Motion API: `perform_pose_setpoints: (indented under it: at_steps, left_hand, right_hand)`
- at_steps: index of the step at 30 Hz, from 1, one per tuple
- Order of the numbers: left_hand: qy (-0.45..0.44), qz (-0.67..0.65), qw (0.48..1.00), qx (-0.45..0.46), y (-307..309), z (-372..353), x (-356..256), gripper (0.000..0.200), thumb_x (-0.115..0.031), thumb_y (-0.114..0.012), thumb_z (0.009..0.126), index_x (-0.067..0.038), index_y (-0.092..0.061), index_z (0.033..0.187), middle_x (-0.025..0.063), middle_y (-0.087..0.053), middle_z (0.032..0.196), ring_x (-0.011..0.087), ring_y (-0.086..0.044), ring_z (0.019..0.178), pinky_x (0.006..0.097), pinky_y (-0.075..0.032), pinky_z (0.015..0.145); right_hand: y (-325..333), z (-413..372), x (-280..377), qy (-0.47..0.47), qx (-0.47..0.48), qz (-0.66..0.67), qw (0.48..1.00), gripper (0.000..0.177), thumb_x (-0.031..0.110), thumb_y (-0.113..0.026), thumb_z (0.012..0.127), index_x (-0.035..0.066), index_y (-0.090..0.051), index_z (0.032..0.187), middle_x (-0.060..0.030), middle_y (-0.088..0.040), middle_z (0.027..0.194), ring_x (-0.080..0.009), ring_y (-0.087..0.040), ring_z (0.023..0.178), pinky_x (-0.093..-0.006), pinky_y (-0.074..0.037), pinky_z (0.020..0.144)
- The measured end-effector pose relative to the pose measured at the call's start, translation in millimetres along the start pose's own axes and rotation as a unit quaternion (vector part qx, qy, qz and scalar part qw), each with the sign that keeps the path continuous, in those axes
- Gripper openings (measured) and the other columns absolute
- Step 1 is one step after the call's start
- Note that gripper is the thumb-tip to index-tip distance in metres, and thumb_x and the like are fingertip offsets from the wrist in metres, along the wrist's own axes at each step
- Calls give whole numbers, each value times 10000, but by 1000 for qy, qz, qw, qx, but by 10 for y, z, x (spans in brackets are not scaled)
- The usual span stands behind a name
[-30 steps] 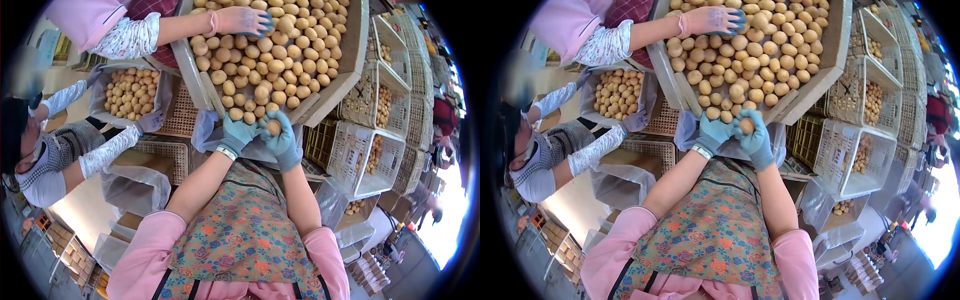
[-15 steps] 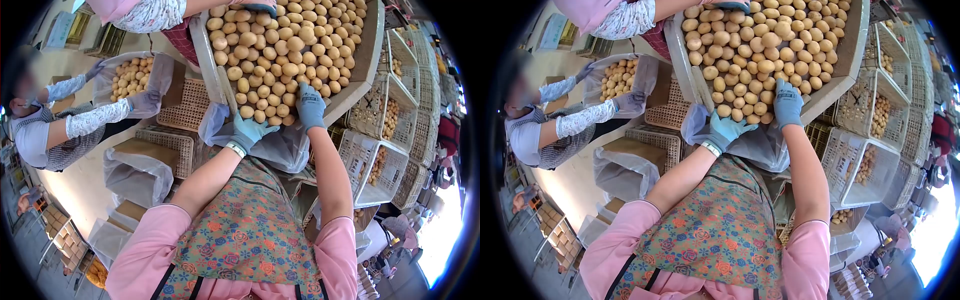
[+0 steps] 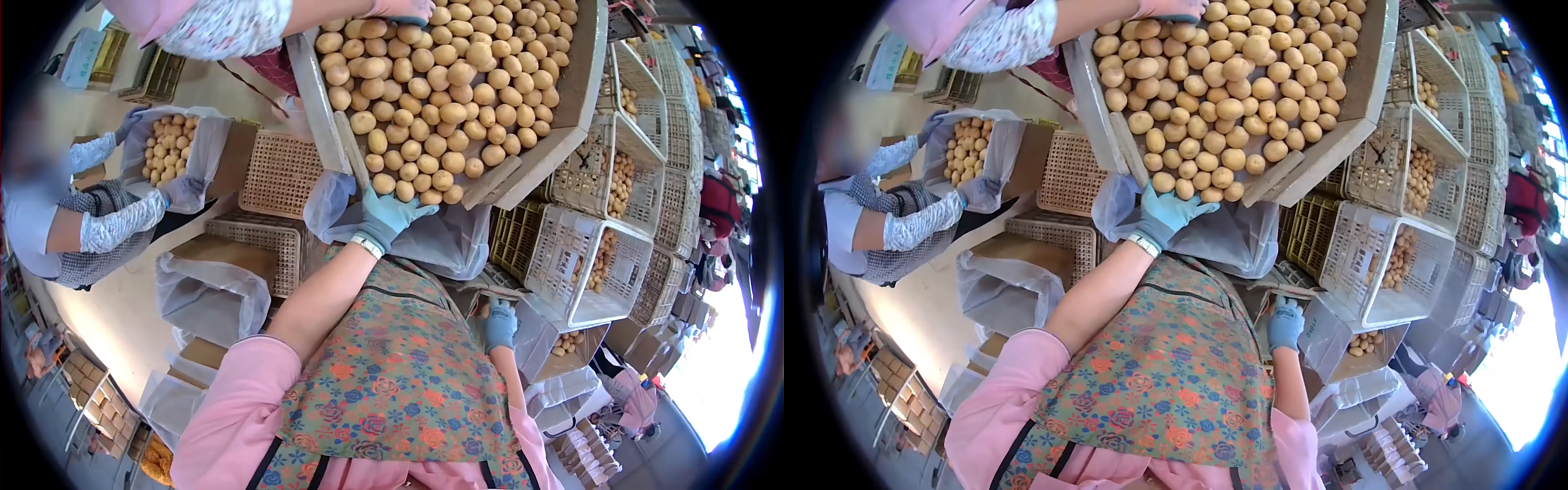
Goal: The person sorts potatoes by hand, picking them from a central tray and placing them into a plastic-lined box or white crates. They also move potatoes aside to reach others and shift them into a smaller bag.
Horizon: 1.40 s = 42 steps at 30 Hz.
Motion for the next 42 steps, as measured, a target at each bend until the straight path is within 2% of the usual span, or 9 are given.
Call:
perform_pose_setpoints:
  at_steps: [2, 3, 7, 10, 24, 30, 34, 36, 42]
  left_hand:
    - [55, -36, 997, 51, -72, 1, 36, 1048, -830, -583, 840, -205, -299, 1632, 6, -280, 1703, 233, -274, 1544, 458, -222, 1283]
    - [-20, -106, 992, -67, 63, 105, -28, 921, -750, -451, 954, -173, -254, 1644, 106, -197, 1720, 362, -222, 1557, 691, -218, 1218]
    - [-79, 66, 995, -8, 76, 135, -86, 895, -728, -433, 973, -177, -233, 1649, 113, -214, 1716, 364, -220, 1558, 676, -234, 1218]
    - [27, -72, 996, -39, 65, 48, 59, 890, -723, -476, 961, -195, -259, 1645, 73, -272, 1699, 309, -264, 1548, 551, -265, 1253]
    - [51, -93, 994, -36, 81, 58, 35, 824, -710, -343, 987, -183, -327, 1619, 167, -329, 1647, 425, -339, 1490, 653, -284, 1197]
    - [29, -86, 992, -87, 68, 56, 36, 775, -652, -364, 997, -173, -342, 1606, 156, -332, 1643, 430, -314, 1495, 688, -257, 1191]
    - [44, -112, 989, -85, 108, 61, 48, 778, -651, -365, 992, -178, -328, 1608, 141, -315, 1655, 416, -290, 1507, 702, -247, 1188]
    - [25, -88, 992, -82, 34, 18, 7, 792, -674, -369, 986, -196, -305, 1613, 112, -282, 1676, 409, -265, 1521, 716, -237, 1185]
    - [24, -129, 990, -43, -129, 14, -8, 726, -634, -341, 1034, -211, -278, 1621, 86, -228, 1701, 409, -190, 1557, 809, -189, 1148]
  right_hand:
    - [106, 145, 201, 81, -66, -4, 994, 515, 226, -760, 841, 173, -633, 1338, -116, -617, 1346, -345, -595, 1221, -481, -484, 1035]
    - [495, 223, 630, 155, -178, 22, 971, 530, 243, -756, 851, 171, -621, 1358, -104, -616, 1373, -325, -580, 1247, -469, -455, 1080]
    - [1501, 728, 1878, 276, -341, 68, 896, 461, 152, -711, 851, 151, -642, 1306, -27, -656, 1258, -258, -610, 1156, -419, -478, 1013]
    - [1421, 1312, 2255, 316, -323, 22, 892, 439, 143, -708, 828, 131, -634, 1261, -38, -654, 1163, -250, -626, 1078, -406, -501, 935]
    - [1087, 1761, 2784, 339, -137, -177, 914, 435, 186, -745, 802, 150, -600, 1211, -44, -583, 1090, -228, -622, 937, -362, -527, 693]
    - [1036, 1684, 2697, 382, -287, -256, 840, 314, 260, -744, 818, 150, -593, 1070, -3, -590, 1141, -178, -602, 964, -337, -506, 693]
    - [1224, 1613, 2582, 388, -126, -184, 894, 392, 209, -746, 810, 146, -620, 1176, -27, -621, 1269, -229, -618, 982, -359, -527, 742]
    - [1704, 1078, 2229, 353, -292, 74, 886, 402, 139, -736, 805, 142, -633, 1194, -49, -650, 1214, -273, -635, 1025, -399, -547, 820]
    - [170, 135, 368, 99, -38, 5, 994, 441, 159, -725, 828, 137, -631, 1259, -100, -654, 1235, -338, -629, 1107, -455, -545, 912]
Point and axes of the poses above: each hand's wrist, its own z-axis towards the middle knuckle, its own y-axis out of the back of the hand, x = y × z, the point moved 7 cm from there along z, towards the middle knuckle
